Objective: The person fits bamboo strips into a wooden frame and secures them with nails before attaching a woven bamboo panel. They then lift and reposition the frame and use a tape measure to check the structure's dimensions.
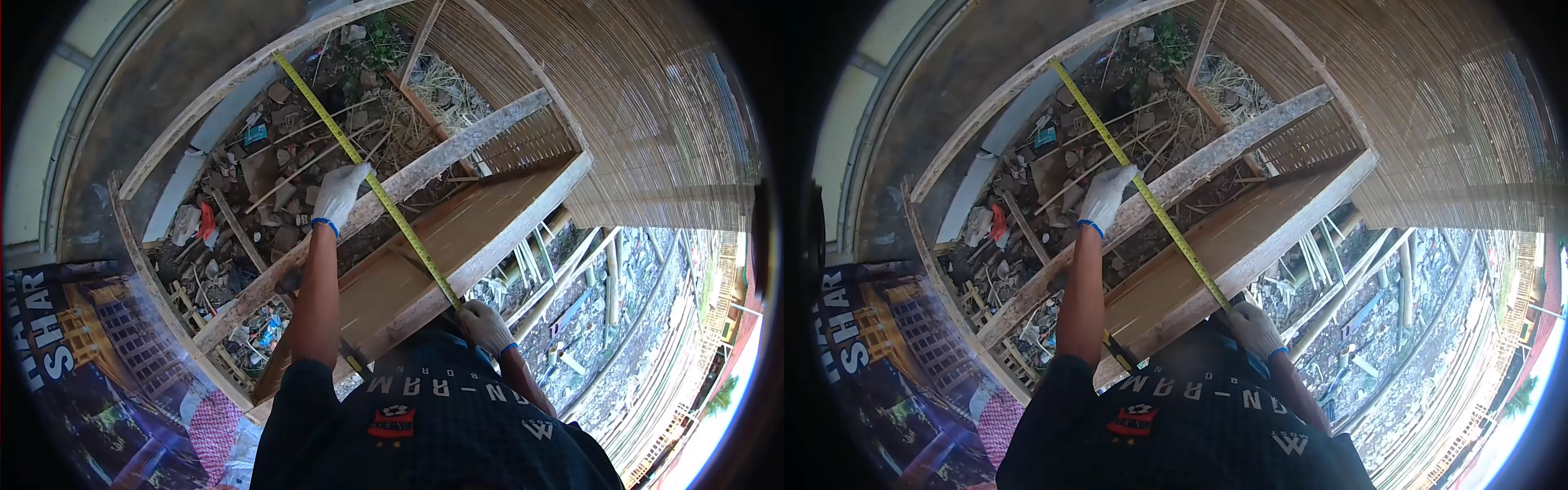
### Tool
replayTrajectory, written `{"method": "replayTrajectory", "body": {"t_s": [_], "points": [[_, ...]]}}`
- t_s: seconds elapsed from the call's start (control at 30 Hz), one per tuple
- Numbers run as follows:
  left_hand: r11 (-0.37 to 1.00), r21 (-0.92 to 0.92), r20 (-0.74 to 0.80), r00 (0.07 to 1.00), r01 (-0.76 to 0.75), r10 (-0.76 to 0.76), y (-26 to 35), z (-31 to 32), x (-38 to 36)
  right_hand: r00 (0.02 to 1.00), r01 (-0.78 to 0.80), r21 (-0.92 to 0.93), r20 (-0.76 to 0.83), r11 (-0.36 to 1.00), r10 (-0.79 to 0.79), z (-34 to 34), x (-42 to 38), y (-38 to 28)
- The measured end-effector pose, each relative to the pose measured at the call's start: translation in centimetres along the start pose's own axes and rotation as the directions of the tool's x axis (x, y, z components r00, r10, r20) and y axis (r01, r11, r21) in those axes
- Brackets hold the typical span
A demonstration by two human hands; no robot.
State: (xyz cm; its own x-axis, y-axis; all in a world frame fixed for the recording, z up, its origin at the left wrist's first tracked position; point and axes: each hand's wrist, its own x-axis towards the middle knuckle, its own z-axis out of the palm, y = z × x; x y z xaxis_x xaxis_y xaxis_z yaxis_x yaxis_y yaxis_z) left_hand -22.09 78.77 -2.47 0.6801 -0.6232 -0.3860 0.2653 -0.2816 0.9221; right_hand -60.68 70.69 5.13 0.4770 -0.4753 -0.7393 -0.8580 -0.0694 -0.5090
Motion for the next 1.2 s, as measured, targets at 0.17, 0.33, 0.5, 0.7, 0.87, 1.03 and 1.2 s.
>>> {"method": "replayTrajectory", "body": {"t_s": [0.17,0.33,0.5,0.7,0.87,1.03,1.2], "points": [[0.999,0.039,-0.020,0.999,-0.033,0.034,-0.4,0.0,0.2,0.998,0.054,-0.037,-0.043,0.998,-0.056,0.5,0.8,1.1],[0.998,-0.002,-0.049,0.997,-0.059,0.059,-0.5,0.3,0.1,0.998,0.065,-0.038,-0.024,0.997,-0.066,0.8,1.4,1.4],[0.988,0.100,-0.078,0.989,-0.119,0.127,-1.1,0.5,0.5,0.999,0.014,0.005,0.032,1.000,-0.014,-0.3,0.6,-0.1],[0.877,0.443,-0.117,0.958,-0.185,0.261,0.6,1.7,-0.7,0.999,0.018,0.069,-0.047,0.997,-0.015,-5.1,1.0,2.8],[0.777,0.606,-0.137,0.940,-0.169,0.312,1.0,2.7,-0.9,0.970,0.078,0.002,-0.231,0.997,-0.075,-13.9,3.1,6.7],[0.632,0.774,-0.181,0.946,-0.032,0.270,1.6,4.0,-1.3,0.893,0.166,-0.232,-0.376,0.958,-0.245,-23.6,8.1,10.2],[0.594,0.801,-0.294,0.913,0.074,0.282,1.0,4.5,-1.3,0.914,0.128,-0.081,-0.378,0.988,-0.150,-31.9,13.5,10.4]]}}
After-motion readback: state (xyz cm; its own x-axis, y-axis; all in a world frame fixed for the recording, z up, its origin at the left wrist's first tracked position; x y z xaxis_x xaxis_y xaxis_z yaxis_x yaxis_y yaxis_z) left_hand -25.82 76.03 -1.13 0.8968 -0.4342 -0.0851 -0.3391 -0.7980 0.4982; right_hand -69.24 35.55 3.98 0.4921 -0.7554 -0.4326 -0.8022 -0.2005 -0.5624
